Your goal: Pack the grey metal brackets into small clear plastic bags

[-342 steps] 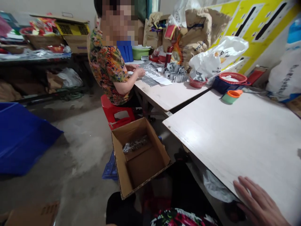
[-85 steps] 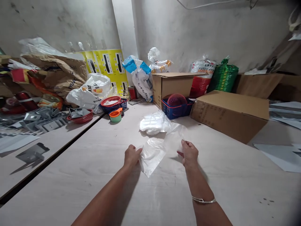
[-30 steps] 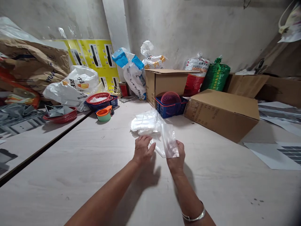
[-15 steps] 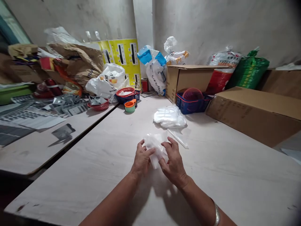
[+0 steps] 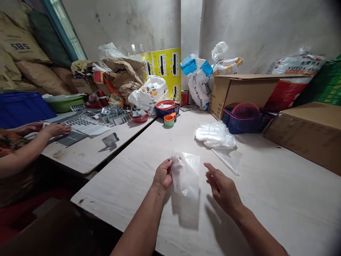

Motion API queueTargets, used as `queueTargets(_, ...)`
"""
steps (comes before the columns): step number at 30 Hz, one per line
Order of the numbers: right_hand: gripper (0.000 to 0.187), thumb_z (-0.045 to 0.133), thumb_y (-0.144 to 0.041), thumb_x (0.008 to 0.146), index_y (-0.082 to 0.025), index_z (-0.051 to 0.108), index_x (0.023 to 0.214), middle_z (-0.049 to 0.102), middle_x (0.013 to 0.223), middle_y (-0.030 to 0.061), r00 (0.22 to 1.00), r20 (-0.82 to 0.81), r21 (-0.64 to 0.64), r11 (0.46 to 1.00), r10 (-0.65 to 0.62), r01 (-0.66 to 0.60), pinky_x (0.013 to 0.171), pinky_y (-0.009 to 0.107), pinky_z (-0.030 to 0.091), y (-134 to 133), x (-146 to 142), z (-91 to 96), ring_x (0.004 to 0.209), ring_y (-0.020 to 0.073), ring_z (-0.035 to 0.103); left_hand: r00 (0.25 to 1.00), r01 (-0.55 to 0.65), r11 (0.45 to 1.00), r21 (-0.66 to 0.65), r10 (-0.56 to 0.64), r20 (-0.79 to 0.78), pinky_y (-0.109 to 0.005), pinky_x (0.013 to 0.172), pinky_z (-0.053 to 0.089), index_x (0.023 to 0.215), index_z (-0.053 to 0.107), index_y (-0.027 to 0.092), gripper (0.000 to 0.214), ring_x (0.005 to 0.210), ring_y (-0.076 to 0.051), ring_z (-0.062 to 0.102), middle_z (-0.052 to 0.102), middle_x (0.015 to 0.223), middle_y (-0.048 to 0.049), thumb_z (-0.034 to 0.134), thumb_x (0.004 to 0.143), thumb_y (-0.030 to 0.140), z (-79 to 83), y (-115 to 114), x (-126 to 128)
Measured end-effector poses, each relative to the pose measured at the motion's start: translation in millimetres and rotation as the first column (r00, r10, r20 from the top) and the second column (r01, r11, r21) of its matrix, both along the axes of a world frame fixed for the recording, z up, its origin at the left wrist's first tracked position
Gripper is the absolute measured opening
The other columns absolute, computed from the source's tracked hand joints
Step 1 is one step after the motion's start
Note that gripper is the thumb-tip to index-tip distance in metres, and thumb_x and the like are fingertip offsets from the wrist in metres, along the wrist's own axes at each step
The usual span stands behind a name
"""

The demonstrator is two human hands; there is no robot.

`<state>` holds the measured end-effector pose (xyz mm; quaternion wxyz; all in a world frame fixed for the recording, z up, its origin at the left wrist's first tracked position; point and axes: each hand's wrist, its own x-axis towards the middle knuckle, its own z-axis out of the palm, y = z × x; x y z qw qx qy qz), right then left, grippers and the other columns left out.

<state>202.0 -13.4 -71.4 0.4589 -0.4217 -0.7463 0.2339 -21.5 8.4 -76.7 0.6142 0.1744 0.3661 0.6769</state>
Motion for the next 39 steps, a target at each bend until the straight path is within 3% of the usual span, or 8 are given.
queueTargets(3,0.053,0.048,-0.023,0.084,-0.027,0.037,0.136,0.048,0.127,0.0112,0.983,0.162,0.225,0.973,-0.081,0.043,0.074,0.038,0.053,8,1,-6.0,0.095,0.0216,0.059,0.999,0.051,0.998,-0.026,-0.051,0.013,-0.021,0.070,0.053,0.080,0.061,0.013,0.009,0.072,-0.013,0.064,0.067,0.079,-0.0050,0.058,0.073,0.008,0.4,0,0)
queueTargets(6,0.047,0.050,-0.021,0.083,-0.028,0.045,0.129,0.035,0.139,0.0109,0.968,0.225,0.393,0.920,-0.111,0.014,0.086,0.043,0.049,8,-2,-3.6,0.119,0.0261,0.044,0.984,0.175,0.983,-0.057,-0.176,0.000,-0.024,0.067,0.053,0.084,0.061,0.011,0.011,0.068,-0.014,0.064,0.067,0.079,-0.0071,0.056,0.075,0.010,1.9,-2,5)
queueTargets(11,0.017,0.052,-0.015,0.080,-0.024,0.064,0.089,0.058,0.117,0.0064,0.937,0.271,0.549,0.835,-0.222,0.040,0.092,0.046,0.043,4,-3,1.2,0.121,0.0259,0.043,0.940,0.340,0.929,-0.147,-0.333,0.072,-0.038,0.068,0.053,0.091,0.056,0.011,0.029,0.070,-0.023,0.065,0.066,0.083,-0.0125,0.055,0.081,0.038,6.3,-6,10)
queueTargets(18,0.011,0.051,-0.014,0.079,-0.018,0.062,0.081,0.065,0.088,0.0062,0.849,0.163,0.585,0.743,-0.502,0.326,0.084,0.037,0.044,13,10,-0.7,0.099,0.0226,0.058,0.882,0.409,0.913,0.007,-0.397,0.256,-0.047,0.075,0.052,0.103,0.045,0.010,0.051,0.103,-0.033,0.058,0.056,0.112,-0.0228,0.047,0.080,0.056,12.7,-8,7)
queueTargets(25,0.010,0.050,-0.016,0.082,-0.017,0.059,0.077,0.064,0.086,0.0066,0.854,0.296,0.565,0.799,-0.429,0.206,0.084,0.035,0.041,5,0,1.0,0.099,0.0219,0.056,0.934,0.357,0.932,-0.064,-0.355,0.045,-0.038,0.064,0.056,0.093,0.049,0.011,0.044,0.084,-0.026,0.065,0.061,0.094,-0.0190,0.054,0.078,0.053,10.4,-10,17)
queueTargets(32,0.014,0.053,-0.020,0.082,-0.016,0.057,0.070,0.064,0.081,0.0069,0.832,0.397,0.553,0.825,-0.387,0.120,0.083,0.035,0.039,6,-7,-4.4,0.095,0.0220,0.056,0.846,0.408,0.908,-0.101,-0.417,-0.334,-0.035,0.050,0.054,0.083,0.053,0.016,0.036,0.058,-0.019,0.062,0.062,0.073,-0.0039,0.076,0.061,0.032,-0.5,-19,39)
queueTargets(36,0.006,0.058,-0.020,0.079,-0.017,0.057,0.073,0.063,0.085,0.0069,0.835,0.457,0.465,0.883,-0.308,0.071,0.083,0.036,0.038,7,-4,-5.1,0.098,0.0236,0.054,0.840,0.350,0.930,-0.110,-0.364,-0.402,-0.030,0.045,0.051,0.079,0.052,0.015,0.036,0.048,-0.014,0.057,0.059,0.061,0.0002,0.078,0.056,0.023,-5.0,-18,40)
queueTargets(39,0.021,0.063,-0.037,0.077,-0.018,0.056,0.078,0.062,0.086,0.0072,0.861,0.462,0.374,0.927,-0.213,0.029,0.077,0.035,0.039,10,0,-6.1,0.097,0.0254,0.054,0.858,0.280,0.955,-0.094,-0.294,-0.421,-0.027,0.043,0.050,0.076,0.051,0.014,0.033,0.049,-0.013,0.057,0.059,0.058,-0.0002,0.076,0.059,0.029,-3.0,-16,37)
